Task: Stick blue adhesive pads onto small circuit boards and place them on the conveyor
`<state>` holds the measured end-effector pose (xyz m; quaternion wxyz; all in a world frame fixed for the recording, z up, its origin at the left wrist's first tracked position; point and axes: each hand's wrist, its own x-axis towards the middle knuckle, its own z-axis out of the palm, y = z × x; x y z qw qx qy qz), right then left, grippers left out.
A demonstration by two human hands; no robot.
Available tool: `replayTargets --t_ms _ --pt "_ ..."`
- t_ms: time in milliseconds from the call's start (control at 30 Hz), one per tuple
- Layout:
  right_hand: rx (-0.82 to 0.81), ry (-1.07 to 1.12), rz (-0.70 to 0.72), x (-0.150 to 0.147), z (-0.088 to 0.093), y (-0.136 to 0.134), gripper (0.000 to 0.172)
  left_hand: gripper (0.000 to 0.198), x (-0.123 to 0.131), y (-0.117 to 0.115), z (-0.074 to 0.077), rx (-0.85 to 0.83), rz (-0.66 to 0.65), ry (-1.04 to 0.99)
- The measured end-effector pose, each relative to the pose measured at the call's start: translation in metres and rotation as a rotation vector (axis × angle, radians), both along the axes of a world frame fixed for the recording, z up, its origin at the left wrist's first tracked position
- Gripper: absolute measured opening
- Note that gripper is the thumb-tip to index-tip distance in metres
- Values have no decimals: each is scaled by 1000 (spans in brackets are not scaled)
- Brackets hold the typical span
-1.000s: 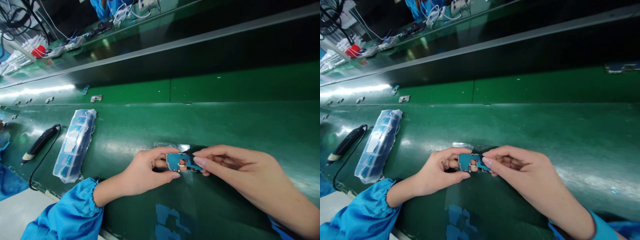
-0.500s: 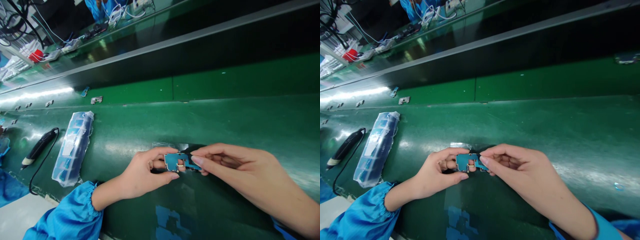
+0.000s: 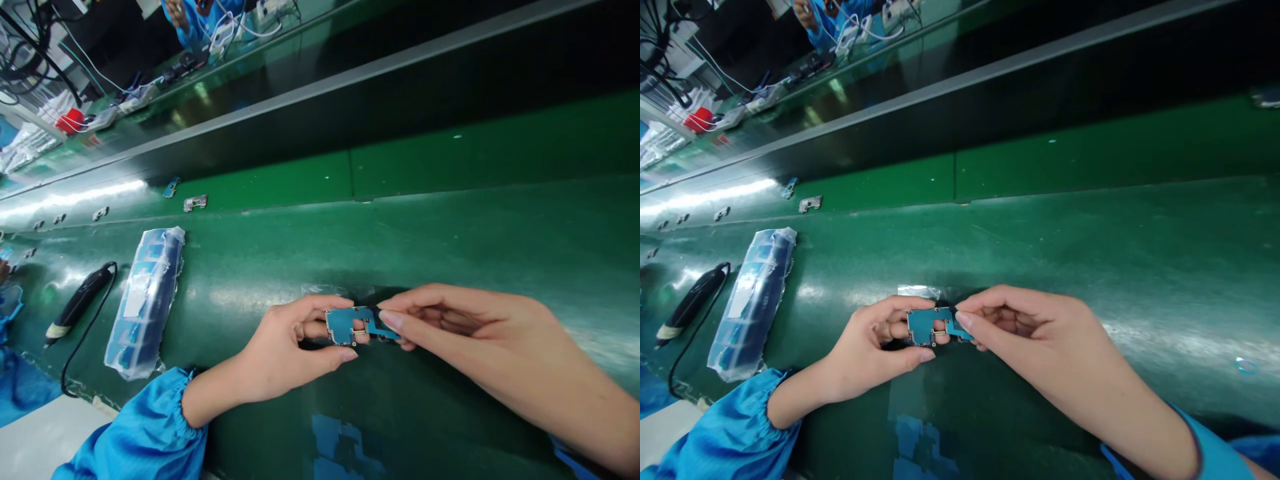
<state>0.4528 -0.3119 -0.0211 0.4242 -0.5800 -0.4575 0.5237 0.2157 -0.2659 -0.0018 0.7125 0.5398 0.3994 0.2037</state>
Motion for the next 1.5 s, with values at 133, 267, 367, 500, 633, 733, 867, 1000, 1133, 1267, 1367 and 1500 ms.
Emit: replayTargets --t_ms 133,267,367,500,633,733,867,1000,1133,1267,1367,1500 --pt "-5 7 10 -1 4 2 14 51 1 0 0 7 6 -9" --pt "3 -22 42 -1 12 5 17 50 2 0 1 3 17 -38" --pt "5 -52 70 0 16 7 20 48 3 0 3 0 22 -33" --pt "-15 -45 66 -2 18 8 24 47 3 1 6 -5 23 -11" --pt "-10 -51 38 -4 17 9 24 47 2 1 6 -2 20 14" --pt "-20 -35 40 -4 18 9 24 47 2 1 5 8 20 26" --pt "-15 -27 56 -3 21 10 25 44 3 0 5 42 24 3" --pt "-10 -15 53 -3 22 9 25 45 3 0 6 39 22 15" --pt "-10 9 57 -2 20 7 25 45 4 1 7 22 30 31" --pt "-3 6 49 -3 20 8 24 44 4 0 7 44 29 6" --pt "6 15 47 -4 21 11 23 44 4 0 7 38 36 9" --pt "15 42 47 -4 22 11 21 45 4 1 7 34 30 33"
